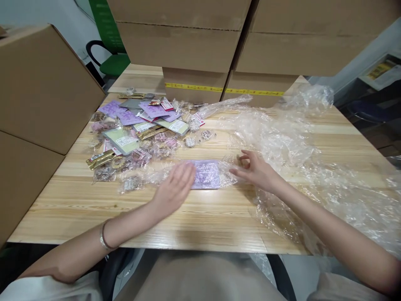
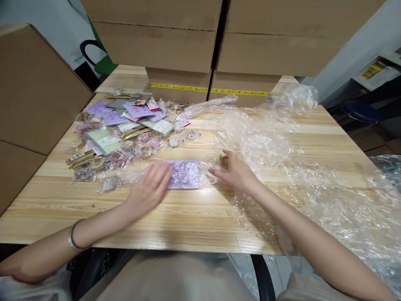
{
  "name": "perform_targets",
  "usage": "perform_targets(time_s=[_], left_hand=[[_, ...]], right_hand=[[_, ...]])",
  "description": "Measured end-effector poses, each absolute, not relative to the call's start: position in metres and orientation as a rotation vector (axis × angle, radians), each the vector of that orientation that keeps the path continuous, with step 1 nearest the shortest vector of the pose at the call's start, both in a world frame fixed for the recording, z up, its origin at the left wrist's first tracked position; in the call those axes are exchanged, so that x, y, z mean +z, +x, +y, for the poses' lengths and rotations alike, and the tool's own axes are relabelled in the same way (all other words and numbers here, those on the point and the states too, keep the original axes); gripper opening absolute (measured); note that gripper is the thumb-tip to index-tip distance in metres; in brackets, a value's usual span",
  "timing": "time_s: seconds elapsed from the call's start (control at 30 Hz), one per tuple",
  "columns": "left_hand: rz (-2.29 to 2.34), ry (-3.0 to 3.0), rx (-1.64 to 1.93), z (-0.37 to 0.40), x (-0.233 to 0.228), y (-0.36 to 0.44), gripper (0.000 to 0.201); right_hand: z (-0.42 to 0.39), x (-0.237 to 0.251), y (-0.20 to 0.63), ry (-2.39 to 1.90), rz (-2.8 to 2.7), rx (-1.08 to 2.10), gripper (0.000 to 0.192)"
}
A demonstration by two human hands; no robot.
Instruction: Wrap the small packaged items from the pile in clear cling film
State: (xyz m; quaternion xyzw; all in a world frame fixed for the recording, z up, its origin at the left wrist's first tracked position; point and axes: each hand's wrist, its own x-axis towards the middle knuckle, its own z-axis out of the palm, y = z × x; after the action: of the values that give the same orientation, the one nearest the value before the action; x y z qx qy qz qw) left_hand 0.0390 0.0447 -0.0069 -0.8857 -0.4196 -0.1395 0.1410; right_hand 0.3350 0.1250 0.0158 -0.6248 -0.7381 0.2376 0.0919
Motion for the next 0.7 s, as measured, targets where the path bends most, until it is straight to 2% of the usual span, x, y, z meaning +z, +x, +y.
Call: perform_targets(time_s=[0.07, 0.1, 0.2, 0.3, 0.53, 0.7], left_hand=[[-1.018, -2.734, -0.390, 0.040, -0.013, 0.055, 0.055], [-1.033, -2.784, -0.361, 0.039, -0.015, 0.063, 0.054], [-1.317, -2.798, -0.302, 0.044, -0.016, 0.083, 0.055], [-1.440, -2.832, -0.278, 0.052, -0.015, 0.090, 0.058], [-1.376, -2.958, -0.440, 0.063, -0.021, 0.082, 0.061], [-1.567, -3.111, -0.774, 0.073, -0.021, 0.069, 0.042]], right_hand=[[0.132, 0.025, 0.337, -1.966, -2.177, 0.891, 0.092], [0.136, 0.029, 0.338, -2.006, -2.185, 0.971, 0.084], [0.142, 0.040, 0.339, -1.928, -2.183, 1.306, 0.040], [0.138, 0.049, 0.333, -1.677, -2.029, 1.531, 0.043], [0.115, 0.032, 0.288, -1.102, -1.993, 1.272, 0.036], [0.107, 0.011, 0.275, -0.815, -2.175, 1.070, 0.043]])
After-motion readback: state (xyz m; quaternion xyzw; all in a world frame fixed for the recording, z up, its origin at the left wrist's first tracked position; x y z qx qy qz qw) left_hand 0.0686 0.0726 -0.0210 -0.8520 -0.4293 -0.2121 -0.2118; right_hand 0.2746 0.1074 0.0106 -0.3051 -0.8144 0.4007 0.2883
